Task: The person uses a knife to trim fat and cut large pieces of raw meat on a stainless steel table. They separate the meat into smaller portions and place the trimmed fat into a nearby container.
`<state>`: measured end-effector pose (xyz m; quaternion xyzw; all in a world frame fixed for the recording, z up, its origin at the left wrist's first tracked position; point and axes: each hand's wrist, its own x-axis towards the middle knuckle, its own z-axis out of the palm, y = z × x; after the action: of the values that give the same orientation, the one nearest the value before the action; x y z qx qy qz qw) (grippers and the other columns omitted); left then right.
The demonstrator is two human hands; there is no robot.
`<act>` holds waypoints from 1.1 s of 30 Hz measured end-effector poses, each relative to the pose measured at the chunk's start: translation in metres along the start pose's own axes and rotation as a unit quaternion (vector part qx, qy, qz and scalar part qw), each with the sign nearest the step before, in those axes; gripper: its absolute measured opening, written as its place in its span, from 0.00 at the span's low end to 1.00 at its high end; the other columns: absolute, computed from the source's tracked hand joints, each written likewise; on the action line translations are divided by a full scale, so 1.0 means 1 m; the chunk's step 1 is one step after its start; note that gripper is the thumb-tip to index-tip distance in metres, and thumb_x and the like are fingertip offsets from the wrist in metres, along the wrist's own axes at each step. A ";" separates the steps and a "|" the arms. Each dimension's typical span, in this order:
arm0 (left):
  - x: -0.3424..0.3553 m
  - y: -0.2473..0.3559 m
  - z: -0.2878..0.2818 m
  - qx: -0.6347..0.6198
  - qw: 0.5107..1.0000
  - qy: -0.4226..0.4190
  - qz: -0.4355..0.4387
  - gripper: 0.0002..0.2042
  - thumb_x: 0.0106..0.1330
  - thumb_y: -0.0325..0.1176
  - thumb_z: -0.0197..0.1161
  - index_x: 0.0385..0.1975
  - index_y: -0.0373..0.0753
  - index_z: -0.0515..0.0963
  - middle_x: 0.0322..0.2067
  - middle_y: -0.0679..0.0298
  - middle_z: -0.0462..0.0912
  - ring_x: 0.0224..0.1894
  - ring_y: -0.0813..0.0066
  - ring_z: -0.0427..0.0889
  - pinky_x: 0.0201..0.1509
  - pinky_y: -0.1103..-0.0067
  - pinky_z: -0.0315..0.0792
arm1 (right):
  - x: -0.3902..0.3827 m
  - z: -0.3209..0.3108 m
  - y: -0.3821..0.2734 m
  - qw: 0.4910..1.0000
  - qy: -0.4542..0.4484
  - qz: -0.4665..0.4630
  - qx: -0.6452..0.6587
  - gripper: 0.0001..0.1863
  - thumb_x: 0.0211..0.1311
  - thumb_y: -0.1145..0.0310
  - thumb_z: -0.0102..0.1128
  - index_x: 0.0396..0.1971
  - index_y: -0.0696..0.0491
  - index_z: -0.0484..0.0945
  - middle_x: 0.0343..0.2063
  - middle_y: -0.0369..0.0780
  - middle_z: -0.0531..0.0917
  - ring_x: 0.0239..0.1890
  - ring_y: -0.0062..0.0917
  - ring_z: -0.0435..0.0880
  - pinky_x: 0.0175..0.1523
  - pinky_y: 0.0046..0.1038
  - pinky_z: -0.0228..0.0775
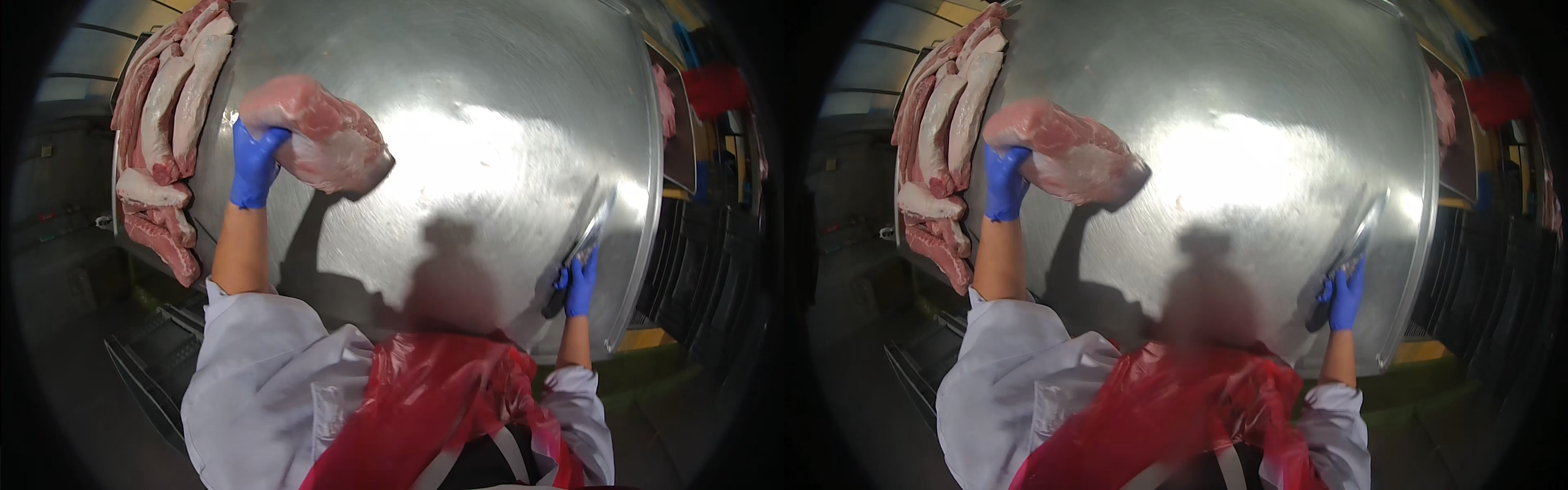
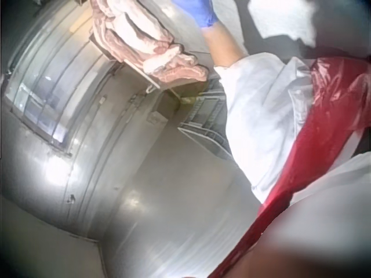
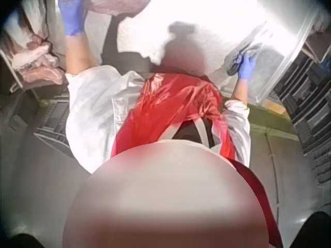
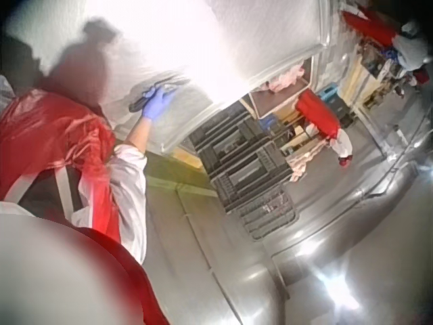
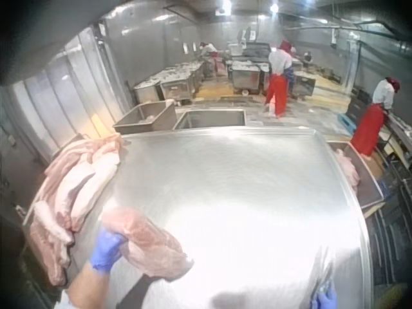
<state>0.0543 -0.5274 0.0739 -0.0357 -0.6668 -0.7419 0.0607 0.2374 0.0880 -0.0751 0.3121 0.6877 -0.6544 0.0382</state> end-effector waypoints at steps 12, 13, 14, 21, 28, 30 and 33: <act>-0.069 -0.168 0.226 0.486 0.871 -0.066 0.003 0.39 0.67 0.41 0.64 0.73 0.29 0.56 0.73 0.35 0.55 0.74 0.38 0.58 0.77 0.60 0.57 | 0.012 0.006 -0.010 0.980 -0.198 0.027 -0.004 0.42 0.72 0.70 0.58 0.79 0.45 0.46 0.33 0.41 0.80 0.25 0.20 0.78 0.25 0.24 0.76; -0.088 -0.174 0.240 0.534 0.838 -0.113 0.005 0.38 0.69 0.42 0.61 0.74 0.30 0.54 0.74 0.35 0.52 0.76 0.35 0.54 0.79 0.59 0.54 | 0.013 0.017 -0.014 0.972 -0.233 0.016 -0.017 0.44 0.70 0.71 0.59 0.80 0.43 0.44 0.32 0.40 0.80 0.24 0.20 0.78 0.25 0.24 0.76; -0.096 -0.180 0.248 0.551 0.830 -0.078 0.028 0.36 0.71 0.40 0.56 0.76 0.32 0.53 0.75 0.35 0.50 0.75 0.33 0.53 0.79 0.58 0.51 | 0.013 0.029 -0.028 0.961 -0.273 0.003 -0.049 0.45 0.70 0.69 0.58 0.80 0.41 0.42 0.30 0.41 0.80 0.23 0.22 0.77 0.26 0.26 0.77; -0.118 -0.185 0.264 0.596 0.802 -0.025 0.032 0.34 0.70 0.35 0.54 0.75 0.32 0.56 0.76 0.37 0.50 0.76 0.34 0.53 0.80 0.57 0.50 | 0.066 0.169 -0.050 0.930 -0.279 -0.158 -0.177 0.45 0.69 0.67 0.54 0.81 0.37 0.41 0.24 0.45 0.83 0.19 0.28 0.81 0.29 0.33 0.79; -0.127 -0.186 0.270 0.564 0.825 0.017 0.032 0.33 0.70 0.36 0.55 0.74 0.33 0.58 0.74 0.37 0.54 0.74 0.34 0.57 0.78 0.57 0.52 | 0.047 0.185 -0.078 0.867 -0.245 -0.247 -0.355 0.44 0.67 0.68 0.47 0.80 0.43 0.39 0.34 0.58 0.86 0.35 0.50 0.88 0.44 0.46 0.80; -0.134 -0.182 0.280 0.578 0.816 0.027 0.007 0.33 0.70 0.36 0.55 0.74 0.32 0.59 0.73 0.37 0.56 0.71 0.35 0.61 0.76 0.57 0.55 | 0.047 0.169 -0.070 0.854 -0.229 -0.246 -0.398 0.45 0.68 0.68 0.47 0.80 0.43 0.34 0.35 0.59 0.86 0.36 0.51 0.88 0.44 0.48 0.79; -0.143 -0.186 0.296 0.582 0.812 0.049 -0.017 0.34 0.69 0.38 0.57 0.73 0.30 0.58 0.73 0.37 0.56 0.68 0.36 0.64 0.72 0.53 0.59 | 0.057 0.156 -0.068 0.877 -0.193 -0.177 -0.403 0.44 0.70 0.68 0.45 0.80 0.44 0.34 0.36 0.59 0.86 0.37 0.52 0.88 0.44 0.48 0.80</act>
<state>0.1624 -0.2076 -0.0966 0.0535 -0.9706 -0.2167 0.0901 0.1033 -0.0313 -0.0639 0.0106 0.9145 -0.3642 0.1761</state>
